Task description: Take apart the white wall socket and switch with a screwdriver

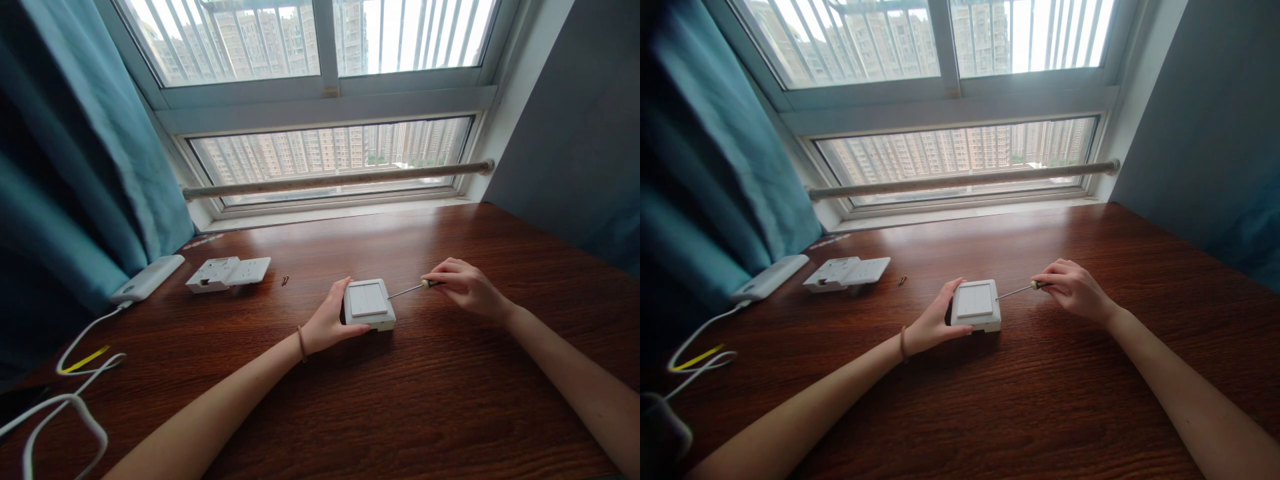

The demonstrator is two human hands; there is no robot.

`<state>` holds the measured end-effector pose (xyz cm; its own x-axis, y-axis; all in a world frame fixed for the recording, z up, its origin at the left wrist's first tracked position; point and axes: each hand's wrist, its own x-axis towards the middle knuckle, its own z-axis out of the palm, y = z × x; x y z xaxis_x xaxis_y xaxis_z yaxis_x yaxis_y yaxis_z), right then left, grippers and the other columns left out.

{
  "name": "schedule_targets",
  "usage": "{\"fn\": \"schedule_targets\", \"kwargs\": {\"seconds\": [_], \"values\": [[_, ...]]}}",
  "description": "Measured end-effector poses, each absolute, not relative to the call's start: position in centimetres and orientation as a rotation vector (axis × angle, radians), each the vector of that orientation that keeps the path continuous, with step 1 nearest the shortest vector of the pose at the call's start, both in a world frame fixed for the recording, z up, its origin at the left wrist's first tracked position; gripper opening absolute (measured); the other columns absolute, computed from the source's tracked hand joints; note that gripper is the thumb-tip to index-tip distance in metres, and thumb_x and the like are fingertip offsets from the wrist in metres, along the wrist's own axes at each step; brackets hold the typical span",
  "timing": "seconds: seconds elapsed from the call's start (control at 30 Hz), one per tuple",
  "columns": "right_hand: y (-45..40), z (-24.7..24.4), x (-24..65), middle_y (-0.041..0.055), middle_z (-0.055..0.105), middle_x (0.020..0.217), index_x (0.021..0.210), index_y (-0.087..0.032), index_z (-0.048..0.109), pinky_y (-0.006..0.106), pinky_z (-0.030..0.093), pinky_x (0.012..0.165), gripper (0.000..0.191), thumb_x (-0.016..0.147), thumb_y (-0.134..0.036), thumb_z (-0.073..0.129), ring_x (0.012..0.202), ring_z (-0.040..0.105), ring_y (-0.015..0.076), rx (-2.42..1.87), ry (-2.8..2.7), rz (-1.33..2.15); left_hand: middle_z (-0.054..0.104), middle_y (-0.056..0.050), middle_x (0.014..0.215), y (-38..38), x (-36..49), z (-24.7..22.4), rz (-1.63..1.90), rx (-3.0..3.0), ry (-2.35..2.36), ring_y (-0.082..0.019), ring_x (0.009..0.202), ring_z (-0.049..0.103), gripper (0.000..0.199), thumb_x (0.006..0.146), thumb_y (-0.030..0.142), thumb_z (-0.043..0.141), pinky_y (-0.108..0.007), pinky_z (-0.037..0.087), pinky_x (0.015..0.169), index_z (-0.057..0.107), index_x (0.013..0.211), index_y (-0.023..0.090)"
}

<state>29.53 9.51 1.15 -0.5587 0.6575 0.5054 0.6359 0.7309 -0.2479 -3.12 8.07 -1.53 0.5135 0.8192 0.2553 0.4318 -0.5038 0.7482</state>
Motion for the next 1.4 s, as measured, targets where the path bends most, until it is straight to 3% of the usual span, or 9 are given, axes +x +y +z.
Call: {"fn": "schedule_targets", "kwargs": {"seconds": [0.63, 0.93, 1.23, 1.4], "values": [[9.5, 1.3, 29.8, 0.0051, 0.066, 0.085, 0.1, -0.024, 0.066, 0.031, 0.045, 0.069, 0.021, 0.083, -0.023, 0.053, 0.074, 0.057, 0.0185, -0.999, -2.394, 0.0, 0.038, -0.013, 0.13, 7.8, -3.0, -1.2, 0.809, 2.077, 1.012, -0.027, 0.119, 0.039, 0.084, 0.062, 0.039, 0.072, -0.043, 0.029, 0.104, 0.026, 0.13, 0.018], [8.0, 1.9, 28.6, 0.0049, 0.067, 0.079, 0.091, -0.025, 0.069, 0.032, 0.04, 0.07, 0.018, 0.08, -0.034, 0.058, 0.072, 0.056, 0.0198, -1.1, -2.402, -0.37, 0.041, -0.011, 0.124, 8.0, -3.1, -1.4, 0.82, 2.1, 1.015, -0.027, 0.114, 0.042, 0.084, 0.059, 0.036, 0.073, -0.041, 0.033, 0.101, 0.028, 0.128, 0.017], [9.1, -0.7, 28.7, 0.0024, 0.072, 0.083, 0.087, -0.023, 0.071, 0.025, 0.047, 0.064, 0.021, 0.079, -0.037, 0.057, 0.074, 0.065, 0.0185, -1.235, -2.295, 0.337, 0.04, -0.012, 0.124, 8.1, -3.2, -1.6, 0.794, 2.099, 0.996, -0.026, 0.114, 0.042, 0.084, 0.061, 0.036, 0.073, -0.041, 0.032, 0.1, 0.025, 0.128, 0.018], [8.4, -0.2, 27.2, 0.0033, 0.072, 0.082, 0.086, -0.021, 0.071, 0.024, 0.047, 0.064, 0.023, 0.079, -0.038, 0.057, 0.073, 0.066, 0.0178, -1.19, -2.294, 0.506, 0.041, -0.012, 0.123, 8.0, -3.1, -1.5, 0.772, 2.09, 0.979, -0.026, 0.114, 0.043, 0.084, 0.062, 0.037, 0.072, -0.041, 0.034, 0.1, 0.024, 0.128, 0.018]]}}
